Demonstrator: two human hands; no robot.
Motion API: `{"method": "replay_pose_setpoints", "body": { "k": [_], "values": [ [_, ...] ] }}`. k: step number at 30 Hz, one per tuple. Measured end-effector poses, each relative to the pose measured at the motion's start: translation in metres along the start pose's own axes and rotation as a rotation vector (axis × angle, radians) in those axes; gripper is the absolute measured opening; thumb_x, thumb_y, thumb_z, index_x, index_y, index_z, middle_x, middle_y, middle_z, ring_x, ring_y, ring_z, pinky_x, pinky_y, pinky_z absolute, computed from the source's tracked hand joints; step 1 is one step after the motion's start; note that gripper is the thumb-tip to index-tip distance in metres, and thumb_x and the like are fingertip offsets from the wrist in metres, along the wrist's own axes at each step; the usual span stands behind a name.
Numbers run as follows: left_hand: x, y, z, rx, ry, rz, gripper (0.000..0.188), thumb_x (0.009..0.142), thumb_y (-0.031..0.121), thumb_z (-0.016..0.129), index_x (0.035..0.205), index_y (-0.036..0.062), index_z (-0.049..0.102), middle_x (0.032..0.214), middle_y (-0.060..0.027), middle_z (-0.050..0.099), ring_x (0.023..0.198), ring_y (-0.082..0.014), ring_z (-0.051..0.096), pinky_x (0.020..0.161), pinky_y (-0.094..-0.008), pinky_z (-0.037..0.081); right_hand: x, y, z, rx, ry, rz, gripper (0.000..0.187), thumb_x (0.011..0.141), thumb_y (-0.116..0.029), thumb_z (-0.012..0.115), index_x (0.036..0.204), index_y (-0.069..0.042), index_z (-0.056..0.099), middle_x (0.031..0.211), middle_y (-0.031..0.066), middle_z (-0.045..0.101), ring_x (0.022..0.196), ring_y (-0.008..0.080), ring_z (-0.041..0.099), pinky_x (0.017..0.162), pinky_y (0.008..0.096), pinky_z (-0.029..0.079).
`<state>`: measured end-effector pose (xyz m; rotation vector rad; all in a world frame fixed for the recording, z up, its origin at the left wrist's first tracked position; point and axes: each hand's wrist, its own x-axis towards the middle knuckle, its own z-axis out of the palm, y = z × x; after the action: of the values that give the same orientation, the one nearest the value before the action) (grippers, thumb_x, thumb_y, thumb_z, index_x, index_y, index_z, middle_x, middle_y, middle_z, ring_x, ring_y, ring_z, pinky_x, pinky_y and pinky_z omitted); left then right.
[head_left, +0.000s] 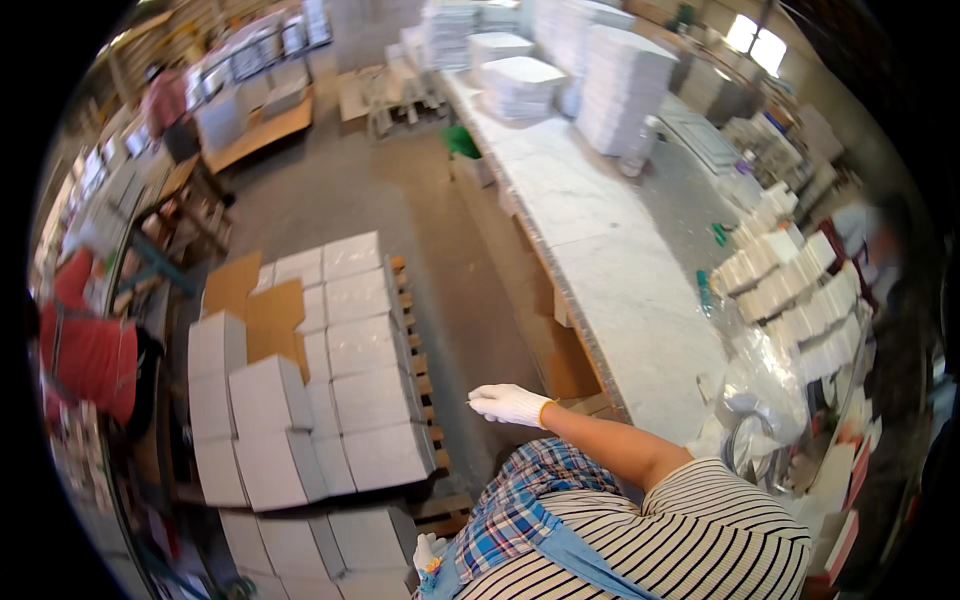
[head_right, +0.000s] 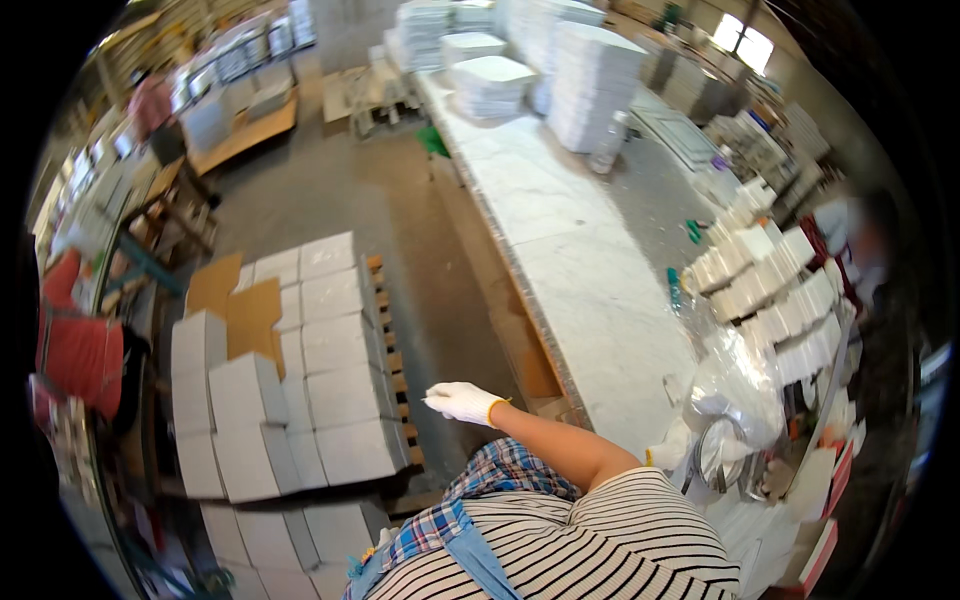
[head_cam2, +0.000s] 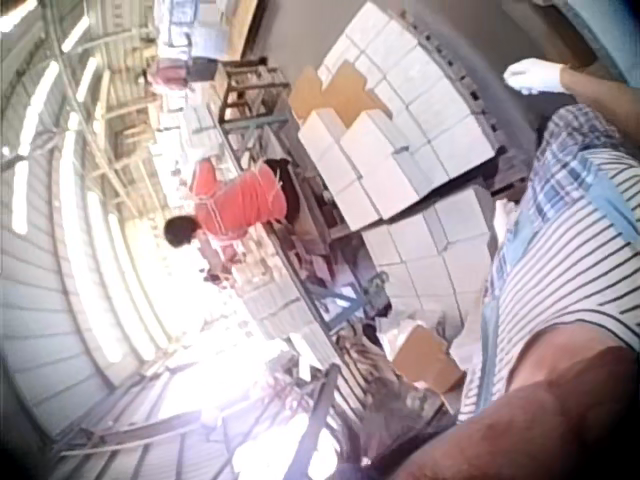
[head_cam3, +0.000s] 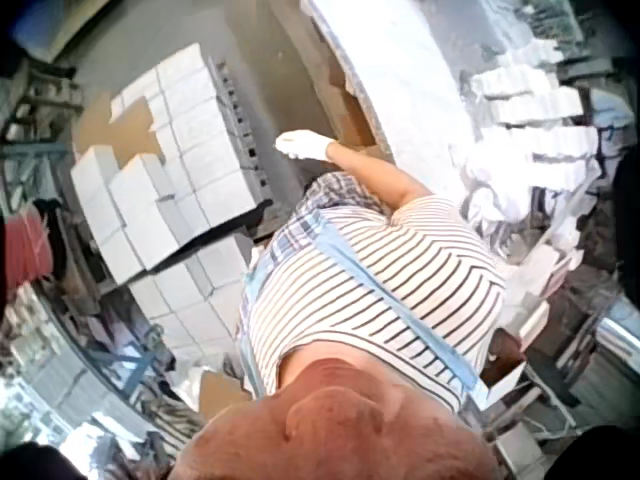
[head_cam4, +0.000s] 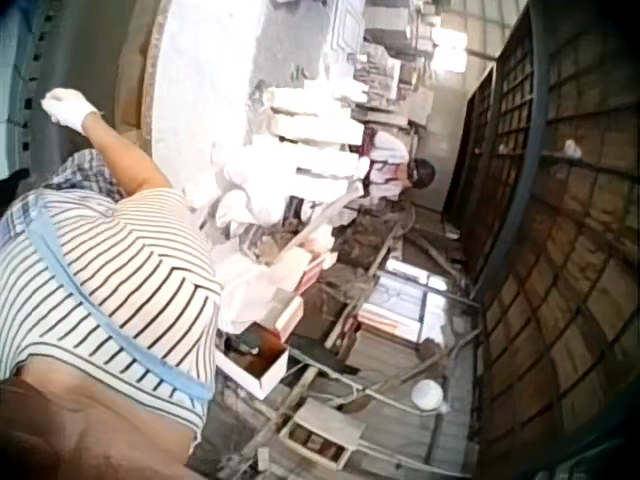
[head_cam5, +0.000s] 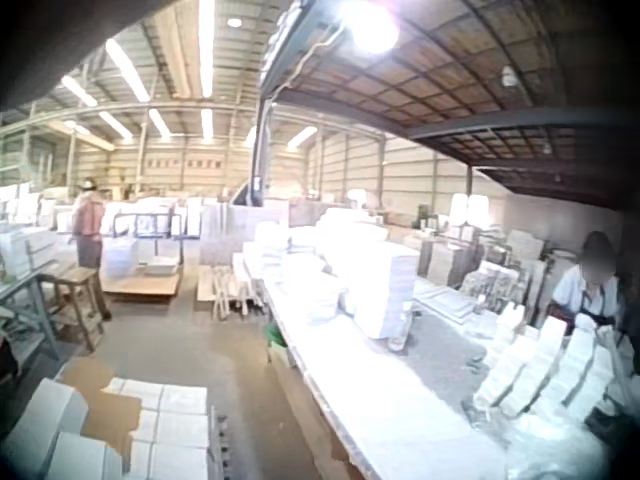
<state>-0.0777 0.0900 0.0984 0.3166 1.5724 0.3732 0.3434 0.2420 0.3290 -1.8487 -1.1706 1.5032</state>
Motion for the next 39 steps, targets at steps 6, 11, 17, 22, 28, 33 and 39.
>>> {"method": "replay_pose_setpoints", "body": {
  "k": [6, 11, 17, 22, 28, 33, 39],
  "values": [
    [0.065, 0.089, 0.060, 0.109, -0.104, 0.058, 0.060, 0.103, 0.045, 0.042, 0.127, -0.0068, 0.058, 0.109, -0.0220, 0.071, 0.096, -0.0281, 0.069, 0.082, -0.0401, 0.055, -0.014, -0.025, -0.100, -0.062, 0.225, -0.134, 0.051, 0.101, -0.038, 0.052, 0.138, -0.003, 0.055, 0.125, 0.0165, 0.068, 0.097, 0.0248, 0.068, 0.093, 0.0364, 0.051],
    [0.001, 0.207, 0.193, 0.407, -0.243, 0.137, 0.058, 0.106, 0.043, 0.039, 0.131, -0.0073, 0.053, 0.113, -0.0206, 0.068, 0.097, -0.0267, 0.065, 0.080, -0.0365, 0.053, -0.026, 0.006, -0.175, 0.027, 0.456, -0.136, 0.048, 0.101, -0.036, 0.054, 0.134, -0.002, 0.057, 0.120, 0.0190, 0.069, 0.088, 0.0264, 0.070, 0.089, 0.0375, 0.053],
    [-0.094, 0.283, 0.327, 0.359, -0.373, 0.152, 0.043, 0.105, 0.035, 0.048, 0.125, -0.0020, 0.055, 0.092, -0.0071, 0.063, 0.082, -0.0179, 0.059, 0.069, -0.0323, 0.049, -0.037, 0.057, -0.222, 0.018, 0.836, -0.257, 0.045, 0.099, -0.037, 0.055, 0.128, -0.004, 0.060, 0.113, 0.0213, 0.071, 0.102, 0.0348, 0.069, 0.090, 0.0408, 0.053],
    [-0.077, 0.298, 0.366, 0.730, -0.537, 0.262, 0.041, 0.103, 0.036, 0.054, 0.111, -0.0024, 0.068, 0.098, -0.0089, 0.069, 0.089, -0.0181, 0.064, 0.077, -0.0316, 0.051, -0.092, 0.081, -0.239, -0.002, 1.041, -0.021, 0.044, 0.096, -0.036, 0.057, 0.127, -0.005, 0.061, 0.112, 0.0213, 0.070, 0.102, 0.0369, 0.068, 0.090, 0.0418, 0.053],
    [-0.110, 0.315, 0.420, 0.943, -0.750, 0.391, 0.043, 0.103, 0.034, 0.051, 0.121, -0.0026, 0.067, 0.115, -0.0112, 0.070, 0.105, -0.0203, 0.064, 0.094, -0.0314, 0.049, -0.151, 0.133, -0.228, -0.414, 1.369, 0.299, 0.039, 0.089, -0.027, 0.061, 0.124, -0.010, 0.063, 0.117, 0.0158, 0.067, 0.109, 0.0359, 0.061, 0.094, 0.0471, 0.049],
    [-0.109, 0.328, 0.450, 1.144, -0.918, 0.615, 0.044, 0.103, 0.033, 0.052, 0.125, -0.0025, 0.065, 0.118, -0.0120, 0.070, 0.107, -0.0205, 0.065, 0.095, -0.0324, 0.049, -0.193, 0.148, -0.232, -0.838, 1.543, 0.589, 0.048, 0.080, -0.020, 0.068, 0.127, -0.016, 0.062, 0.139, 0.0138, 0.054, 0.132, 0.0361, 0.045, 0.111, 0.0527, 0.036],
    [-0.142, 0.367, 0.482, 1.406, -1.081, 0.871, 0.046, 0.100, 0.037, 0.051, 0.124, 0.0003, 0.065, 0.120, -0.0169, 0.070, 0.113, -0.0290, 0.065, 0.099, -0.0351, 0.047, -0.209, 0.182, -0.252, -0.972, 1.620, 0.852, 0.046, 0.080, -0.018, 0.069, 0.126, -0.019, 0.062, 0.146, 0.0128, 0.049, 0.138, 0.0367, 0.040, 0.116, 0.0535, 0.029]
  ]
}}
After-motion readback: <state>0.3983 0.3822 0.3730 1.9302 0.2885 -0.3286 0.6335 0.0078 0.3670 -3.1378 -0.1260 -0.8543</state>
